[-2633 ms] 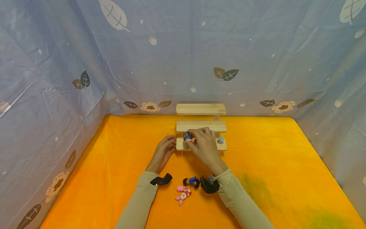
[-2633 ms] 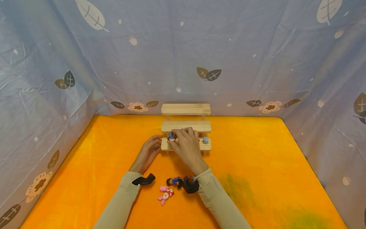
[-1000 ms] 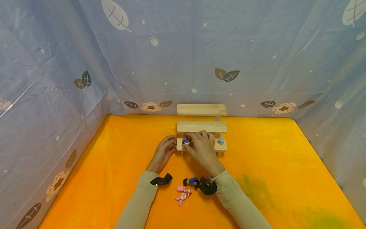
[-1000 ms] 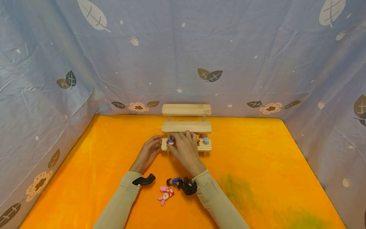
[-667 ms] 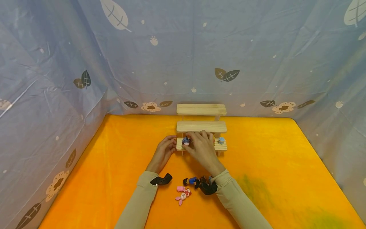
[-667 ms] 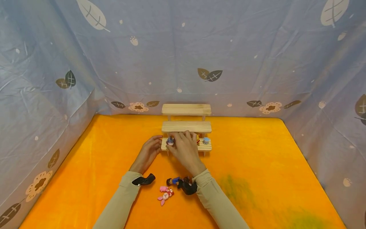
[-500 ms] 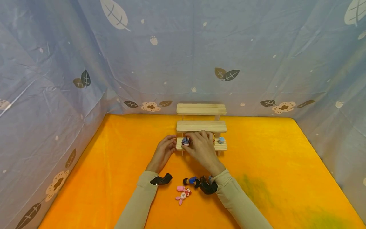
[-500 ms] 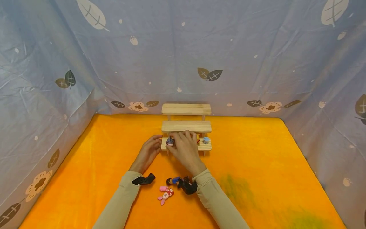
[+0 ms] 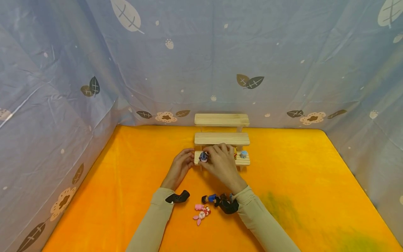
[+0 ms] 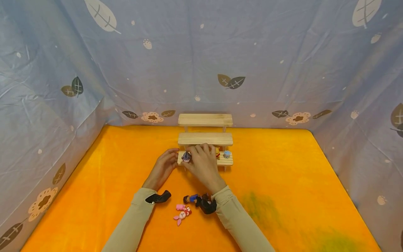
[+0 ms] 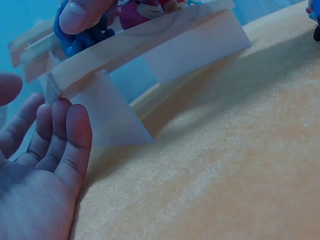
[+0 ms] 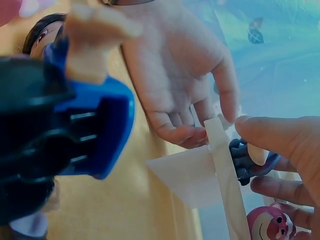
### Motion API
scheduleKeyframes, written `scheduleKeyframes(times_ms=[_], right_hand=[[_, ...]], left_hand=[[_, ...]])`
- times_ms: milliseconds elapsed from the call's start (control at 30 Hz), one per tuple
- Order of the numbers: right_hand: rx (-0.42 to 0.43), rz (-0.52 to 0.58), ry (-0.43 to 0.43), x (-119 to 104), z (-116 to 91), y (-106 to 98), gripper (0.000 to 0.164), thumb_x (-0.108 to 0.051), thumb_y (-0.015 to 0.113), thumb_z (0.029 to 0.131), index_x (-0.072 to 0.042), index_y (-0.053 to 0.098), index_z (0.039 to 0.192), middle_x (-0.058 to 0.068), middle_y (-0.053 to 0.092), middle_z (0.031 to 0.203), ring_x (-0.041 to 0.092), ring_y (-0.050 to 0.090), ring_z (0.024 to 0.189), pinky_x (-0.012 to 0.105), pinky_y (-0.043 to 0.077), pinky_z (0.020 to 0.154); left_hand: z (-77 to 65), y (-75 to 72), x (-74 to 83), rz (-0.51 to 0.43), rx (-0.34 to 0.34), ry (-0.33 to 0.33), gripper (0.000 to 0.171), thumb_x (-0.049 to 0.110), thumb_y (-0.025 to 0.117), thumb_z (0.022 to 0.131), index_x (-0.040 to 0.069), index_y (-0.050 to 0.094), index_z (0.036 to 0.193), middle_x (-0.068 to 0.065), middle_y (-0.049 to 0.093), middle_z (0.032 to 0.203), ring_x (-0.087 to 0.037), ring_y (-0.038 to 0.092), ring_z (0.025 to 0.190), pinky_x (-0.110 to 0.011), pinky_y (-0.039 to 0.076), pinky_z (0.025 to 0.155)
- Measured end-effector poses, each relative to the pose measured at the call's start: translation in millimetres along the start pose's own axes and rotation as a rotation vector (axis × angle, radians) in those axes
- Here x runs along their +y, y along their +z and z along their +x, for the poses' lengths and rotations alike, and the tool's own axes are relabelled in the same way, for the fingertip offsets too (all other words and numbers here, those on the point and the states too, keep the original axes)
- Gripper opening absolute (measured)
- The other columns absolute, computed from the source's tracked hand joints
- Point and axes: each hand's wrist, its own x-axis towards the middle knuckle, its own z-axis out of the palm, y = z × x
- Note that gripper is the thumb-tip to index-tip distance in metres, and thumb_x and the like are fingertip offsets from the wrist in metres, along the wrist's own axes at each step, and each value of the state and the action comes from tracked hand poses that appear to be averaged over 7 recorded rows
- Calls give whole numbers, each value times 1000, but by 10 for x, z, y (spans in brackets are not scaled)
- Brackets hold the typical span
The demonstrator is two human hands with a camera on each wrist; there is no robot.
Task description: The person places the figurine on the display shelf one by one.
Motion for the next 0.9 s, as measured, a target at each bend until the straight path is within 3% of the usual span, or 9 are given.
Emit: scheduleKeyframes(times_ms=[567,900], right_hand=[[-113,-26,-54,-2,-8,-93,52,-41,81,85,-19,65,129,5,70,116,29,51,108,56,29,106],[-92,-29,-49,2,-7,-94,50,-38,81,86,-18,64,129,5,70,116,30,52,109,55,30,106]], left_hand=[[-3,-12,-8,4,-1,5,37,19,49,106,-4,48,135,1,59,96,-12,52,83,-24,44,75],[-27,-1,11,-7,1,-1,38,19,49,106,-6,47,136,0,58,97,-12,52,84,-24,44,76]])
